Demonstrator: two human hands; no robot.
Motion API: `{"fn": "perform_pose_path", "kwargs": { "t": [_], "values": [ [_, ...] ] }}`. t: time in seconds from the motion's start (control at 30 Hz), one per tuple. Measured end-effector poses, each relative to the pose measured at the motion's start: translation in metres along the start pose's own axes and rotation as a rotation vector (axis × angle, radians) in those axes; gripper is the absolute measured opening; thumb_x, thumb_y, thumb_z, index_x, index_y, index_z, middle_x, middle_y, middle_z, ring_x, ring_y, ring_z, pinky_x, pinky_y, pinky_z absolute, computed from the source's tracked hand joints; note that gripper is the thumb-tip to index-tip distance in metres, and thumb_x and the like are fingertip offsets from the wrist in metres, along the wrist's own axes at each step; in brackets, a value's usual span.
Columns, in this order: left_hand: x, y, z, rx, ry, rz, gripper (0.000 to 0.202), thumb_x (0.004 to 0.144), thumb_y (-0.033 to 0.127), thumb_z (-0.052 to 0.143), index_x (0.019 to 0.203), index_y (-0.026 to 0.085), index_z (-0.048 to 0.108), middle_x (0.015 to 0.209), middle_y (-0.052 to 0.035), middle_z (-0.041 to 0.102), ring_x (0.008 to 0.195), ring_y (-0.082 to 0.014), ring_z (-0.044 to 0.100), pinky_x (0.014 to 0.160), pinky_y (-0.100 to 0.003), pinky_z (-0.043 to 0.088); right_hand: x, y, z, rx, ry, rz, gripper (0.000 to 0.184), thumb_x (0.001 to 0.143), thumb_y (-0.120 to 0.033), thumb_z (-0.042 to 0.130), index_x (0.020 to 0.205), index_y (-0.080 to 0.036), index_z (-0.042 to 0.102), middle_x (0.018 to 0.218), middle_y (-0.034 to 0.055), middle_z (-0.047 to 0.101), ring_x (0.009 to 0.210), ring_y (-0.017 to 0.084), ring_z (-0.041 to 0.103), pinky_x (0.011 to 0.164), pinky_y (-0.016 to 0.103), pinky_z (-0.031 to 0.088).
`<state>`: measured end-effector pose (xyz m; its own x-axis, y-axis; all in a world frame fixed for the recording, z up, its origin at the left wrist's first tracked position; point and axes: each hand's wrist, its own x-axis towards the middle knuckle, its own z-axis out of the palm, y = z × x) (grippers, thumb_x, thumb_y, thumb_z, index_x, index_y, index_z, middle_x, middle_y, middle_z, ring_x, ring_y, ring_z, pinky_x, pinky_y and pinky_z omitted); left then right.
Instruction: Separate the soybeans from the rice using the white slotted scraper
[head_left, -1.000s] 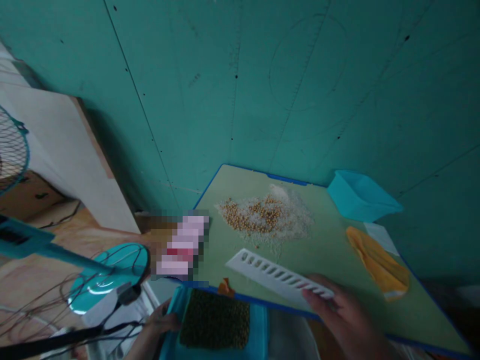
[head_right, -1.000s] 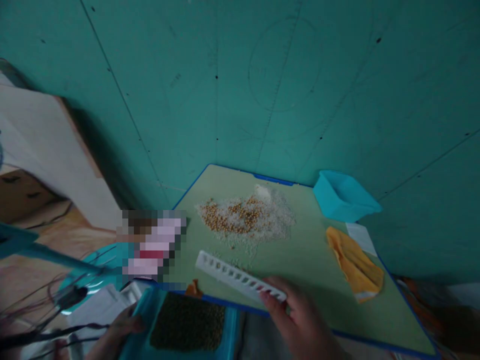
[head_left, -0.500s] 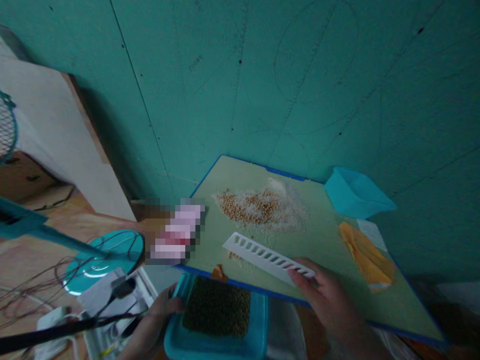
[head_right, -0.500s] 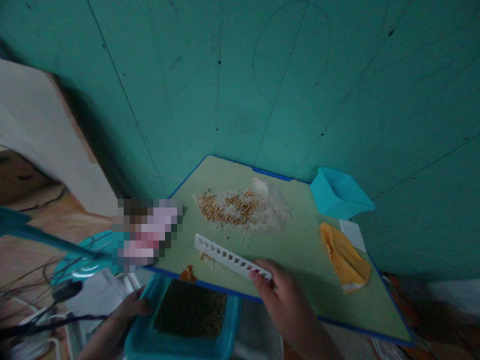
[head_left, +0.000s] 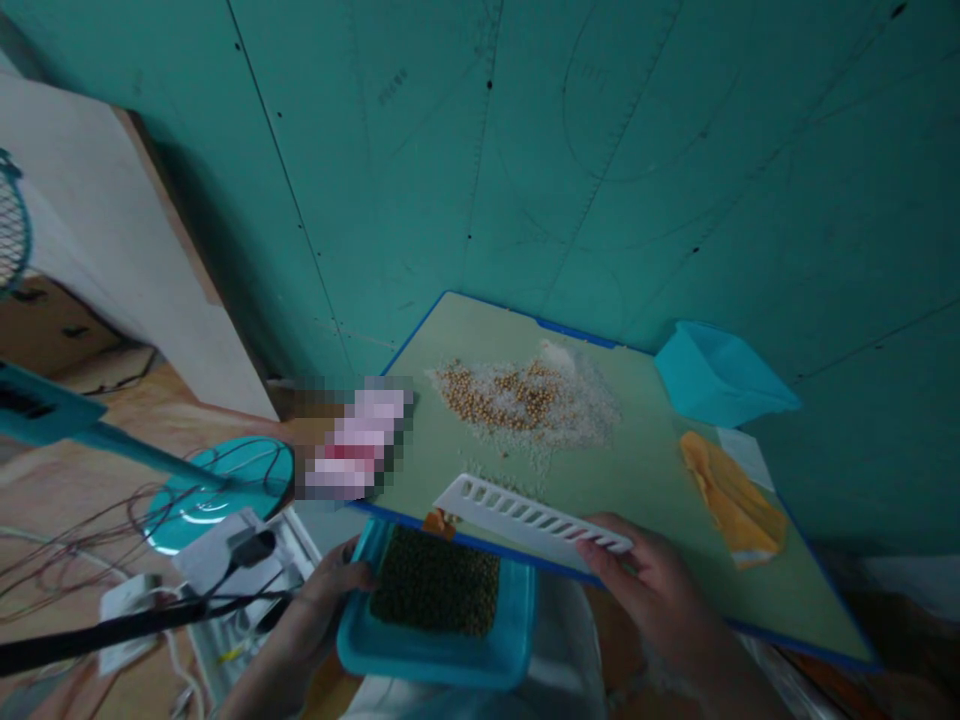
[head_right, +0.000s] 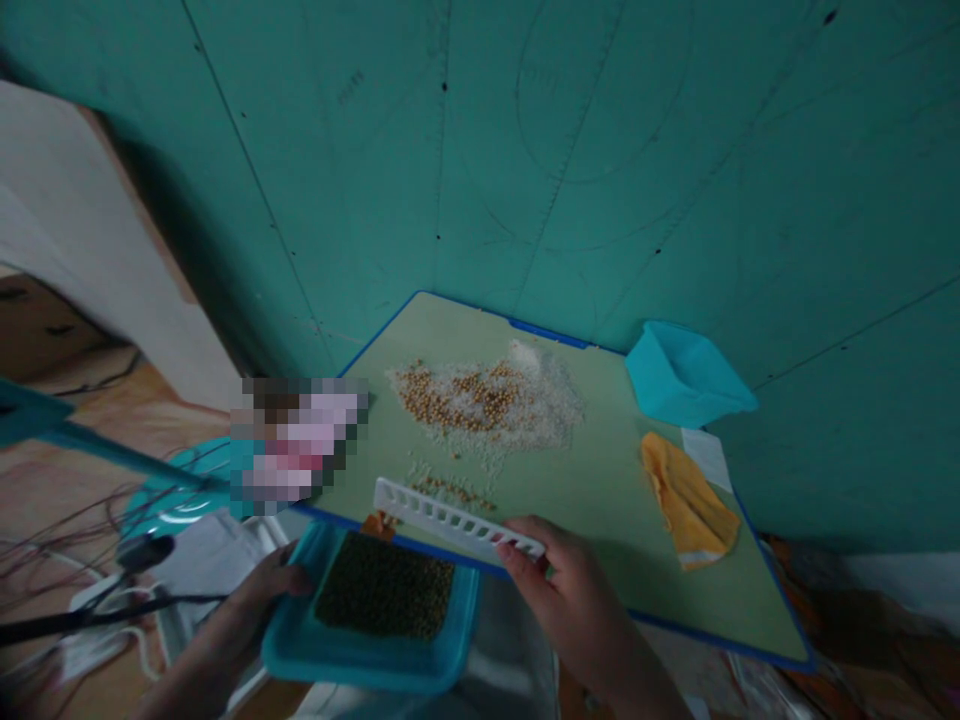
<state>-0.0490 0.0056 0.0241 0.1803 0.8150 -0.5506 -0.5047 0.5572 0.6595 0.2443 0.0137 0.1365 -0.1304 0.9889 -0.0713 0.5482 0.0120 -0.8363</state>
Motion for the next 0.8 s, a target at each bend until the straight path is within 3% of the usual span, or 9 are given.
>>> {"fn": "perform_pose_path", "kwargs": {
  "t": [0.4,0.63,0.8],
  "values": [
    [0.000,-0.003,0.006,0.023,-0.022,0.019,0.034,0.051,0.010,0.059,0.082,0.017,0.074,0.056,-0.0027,0.072,0.053,-0.0218,0.065,0.048,-0.029,0.050,-0.026,0.022,-0.013,0.046,0.054,0.046,0.033,0.080,-0.049,0.054,0.084,-0.021,0.071,0.075,0.0034,0.070,0.072,0.019,0.065,0.069,0.023,0.051],
    [0.002,-0.004,0.014,0.012,-0.010,0.034,0.037,0.047,0.010,0.059,0.081,0.015,0.073,0.054,-0.0028,0.070,0.052,-0.0209,0.063,0.043,-0.025,0.045,-0.015,0.023,-0.021,-0.037,0.293,0.070,0.030,0.078,-0.046,0.057,0.089,-0.021,0.070,0.091,0.0057,0.073,0.088,0.022,0.066,0.082,0.028,0.049],
    [-0.001,-0.003,0.023,0.020,0.031,0.041,0.037,0.044,0.007,0.060,0.078,0.015,0.073,0.064,-0.0026,0.072,0.053,-0.0183,0.061,0.045,-0.024,0.043,-0.003,0.012,-0.017,-0.114,0.234,-0.008,0.026,0.083,-0.041,0.051,0.085,-0.022,0.068,0.080,0.0026,0.071,0.082,0.020,0.065,0.073,0.024,0.049]
  ]
}}
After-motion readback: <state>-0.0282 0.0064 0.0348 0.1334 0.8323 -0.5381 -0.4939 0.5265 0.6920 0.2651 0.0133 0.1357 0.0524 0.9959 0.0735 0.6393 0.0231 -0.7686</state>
